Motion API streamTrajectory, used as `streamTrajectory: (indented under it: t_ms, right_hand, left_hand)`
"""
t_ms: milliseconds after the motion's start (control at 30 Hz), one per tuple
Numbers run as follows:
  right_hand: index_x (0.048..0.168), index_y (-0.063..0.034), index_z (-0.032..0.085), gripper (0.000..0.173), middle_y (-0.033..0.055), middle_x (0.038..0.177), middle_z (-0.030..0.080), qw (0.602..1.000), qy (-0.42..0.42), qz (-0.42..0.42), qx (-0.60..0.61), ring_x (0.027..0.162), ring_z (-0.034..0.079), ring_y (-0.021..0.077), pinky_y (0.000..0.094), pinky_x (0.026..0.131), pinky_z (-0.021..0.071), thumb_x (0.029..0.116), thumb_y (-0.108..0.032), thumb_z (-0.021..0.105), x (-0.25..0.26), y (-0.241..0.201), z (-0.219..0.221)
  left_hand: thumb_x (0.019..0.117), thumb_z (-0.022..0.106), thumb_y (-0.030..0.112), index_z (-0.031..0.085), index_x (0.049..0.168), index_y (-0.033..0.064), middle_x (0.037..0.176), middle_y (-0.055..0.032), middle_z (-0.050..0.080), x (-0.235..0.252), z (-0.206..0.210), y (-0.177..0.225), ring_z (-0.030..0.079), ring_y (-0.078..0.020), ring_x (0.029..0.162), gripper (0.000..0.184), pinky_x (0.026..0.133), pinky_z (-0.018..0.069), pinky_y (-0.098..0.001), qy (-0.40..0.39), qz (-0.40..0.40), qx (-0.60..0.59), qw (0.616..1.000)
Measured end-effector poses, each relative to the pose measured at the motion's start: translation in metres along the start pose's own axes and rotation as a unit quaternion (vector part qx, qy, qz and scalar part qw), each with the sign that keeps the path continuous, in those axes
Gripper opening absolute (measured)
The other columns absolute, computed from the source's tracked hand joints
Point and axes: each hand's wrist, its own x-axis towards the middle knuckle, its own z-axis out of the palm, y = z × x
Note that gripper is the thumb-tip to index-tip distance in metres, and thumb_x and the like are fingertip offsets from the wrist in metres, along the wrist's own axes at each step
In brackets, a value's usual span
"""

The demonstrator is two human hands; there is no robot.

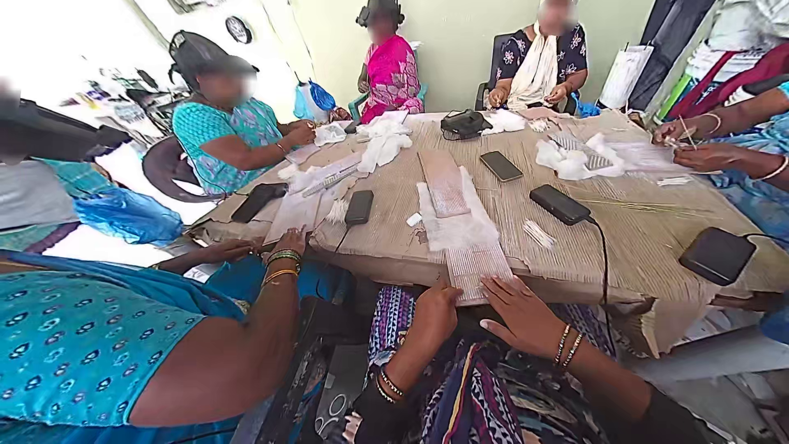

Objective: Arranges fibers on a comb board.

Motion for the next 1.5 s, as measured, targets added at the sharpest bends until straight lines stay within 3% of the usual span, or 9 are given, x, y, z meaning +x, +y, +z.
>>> streamTrajectory:
  t_ms: [100, 200, 433, 800, 933, 1100, 1367, 1433, 1500]
  right_hand:
    - [0.154, -0.0042, 0.045, 0.068, 0.0140, 0.163, 0.040, 1.000, 0.007, -0.018, 0.014, 0.154, 0.032, 0.0309, 0.0611, 0.125, 0.0063, 0.1094, -0.052, 0.030, -0.017, -0.002, -0.016]
    - [0.131, -0.0027, 0.069, 0.054, 0.0151, 0.137, 0.067, 0.969, 0.221, -0.073, 0.087, 0.134, 0.059, 0.0353, 0.0668, 0.119, 0.0250, 0.1074, -0.041, 0.039, -0.001, 0.007, -0.011]
    - [0.163, -0.0058, 0.024, 0.079, 0.0162, 0.172, 0.011, 0.998, 0.045, 0.025, 0.022, 0.160, 0.008, 0.0355, 0.0632, 0.124, 0.0059, 0.1057, -0.059, 0.037, 0.065, 0.000, -0.014]
    - [0.161, -0.0020, 0.027, 0.085, 0.0175, 0.170, 0.021, 1.000, -0.021, -0.005, 0.005, 0.158, 0.016, 0.0355, 0.0663, 0.123, 0.0022, 0.1042, -0.065, 0.033, -0.011, -0.009, -0.004]
    - [0.147, -0.0024, 0.054, 0.070, 0.0149, 0.157, 0.048, 0.978, 0.200, -0.032, 0.047, 0.149, 0.042, 0.0343, 0.0710, 0.120, 0.0132, 0.1052, -0.055, 0.036, -0.002, -0.007, -0.008]
    - [0.162, -0.0049, 0.027, 0.077, 0.0125, 0.172, 0.016, 0.996, 0.078, 0.041, 0.032, 0.160, 0.012, 0.0306, 0.0655, 0.124, 0.0010, 0.1070, -0.058, 0.033, 0.051, -0.004, -0.020]
    - [0.163, -0.0052, 0.026, 0.083, 0.0139, 0.172, 0.017, 1.000, -0.002, 0.023, 0.009, 0.160, 0.009, 0.0306, 0.0639, 0.124, -0.0001, 0.1050, -0.064, 0.029, 0.014, 0.001, 0.001]
    - [0.160, -0.0052, 0.033, 0.077, 0.0134, 0.170, 0.025, 1.000, -0.028, 0.001, 0.014, 0.159, 0.017, 0.0296, 0.0643, 0.124, 0.0002, 0.1069, -0.061, 0.027, -0.003, 0.005, -0.011]
    - [0.140, -0.0025, 0.061, 0.062, 0.0149, 0.149, 0.057, 0.993, 0.098, -0.043, 0.054, 0.145, 0.048, 0.0306, 0.0674, 0.123, 0.0115, 0.1093, -0.047, 0.032, -0.009, 0.015, -0.010]
  left_hand:
    - [0.0990, 0.052, 0.001, 0.076, 0.112, -0.0004, 0.109, -0.0234, 0.070, -0.008, 0.013, -0.006, 0.071, -0.0360, 0.100, 0.028, 0.091, 0.0570, -0.0489, 0.060, 0.050, -0.016, 0.997]
    - [0.0951, 0.055, -0.002, 0.078, 0.107, 0.0000, 0.098, -0.0216, 0.070, 0.000, 0.020, -0.016, 0.072, -0.0350, 0.088, 0.026, 0.080, 0.0597, -0.0484, 0.142, 0.100, -0.001, 0.985]
    - [0.0952, 0.054, -0.003, 0.077, 0.106, -0.0017, 0.104, -0.0225, 0.071, 0.029, 0.016, -0.030, 0.072, -0.0357, 0.093, 0.025, 0.084, 0.0594, -0.0482, 0.163, 0.102, 0.004, 0.981]
    - [0.0930, 0.059, -0.002, 0.078, 0.098, -0.0005, 0.091, -0.0198, 0.072, 0.000, 0.025, -0.037, 0.074, -0.0338, 0.080, 0.020, 0.073, 0.0616, -0.0479, 0.168, 0.162, 0.011, 0.972]
    - [0.0938, 0.057, -0.003, 0.077, 0.099, -0.0038, 0.094, -0.0206, 0.072, 0.008, 0.022, -0.039, 0.074, -0.0350, 0.084, 0.020, 0.076, 0.0609, -0.0495, 0.188, 0.145, -0.008, 0.971]
    - [0.0999, 0.052, 0.003, 0.075, 0.109, -0.0040, 0.111, -0.0233, 0.072, 0.030, 0.011, -0.035, 0.071, -0.0375, 0.104, 0.026, 0.094, 0.0560, -0.0511, 0.127, 0.076, -0.005, 0.989]
    - [0.0950, 0.058, -0.001, 0.078, 0.101, -0.0019, 0.092, -0.0195, 0.072, 0.011, 0.033, -0.051, 0.073, -0.0348, 0.082, 0.021, 0.073, 0.0604, -0.0508, 0.180, 0.138, -0.001, 0.974]
    - [0.0934, 0.058, -0.001, 0.077, 0.098, -0.0018, 0.089, -0.0184, 0.072, 0.005, 0.037, -0.051, 0.073, -0.0330, 0.079, 0.019, 0.070, 0.0609, -0.0481, 0.204, 0.154, 0.000, 0.967]
    - [0.0935, 0.059, -0.001, 0.078, 0.097, -0.0015, 0.089, -0.0178, 0.072, 0.003, 0.038, -0.051, 0.073, -0.0318, 0.079, 0.019, 0.070, 0.0608, -0.0469, 0.221, 0.152, -0.001, 0.963]
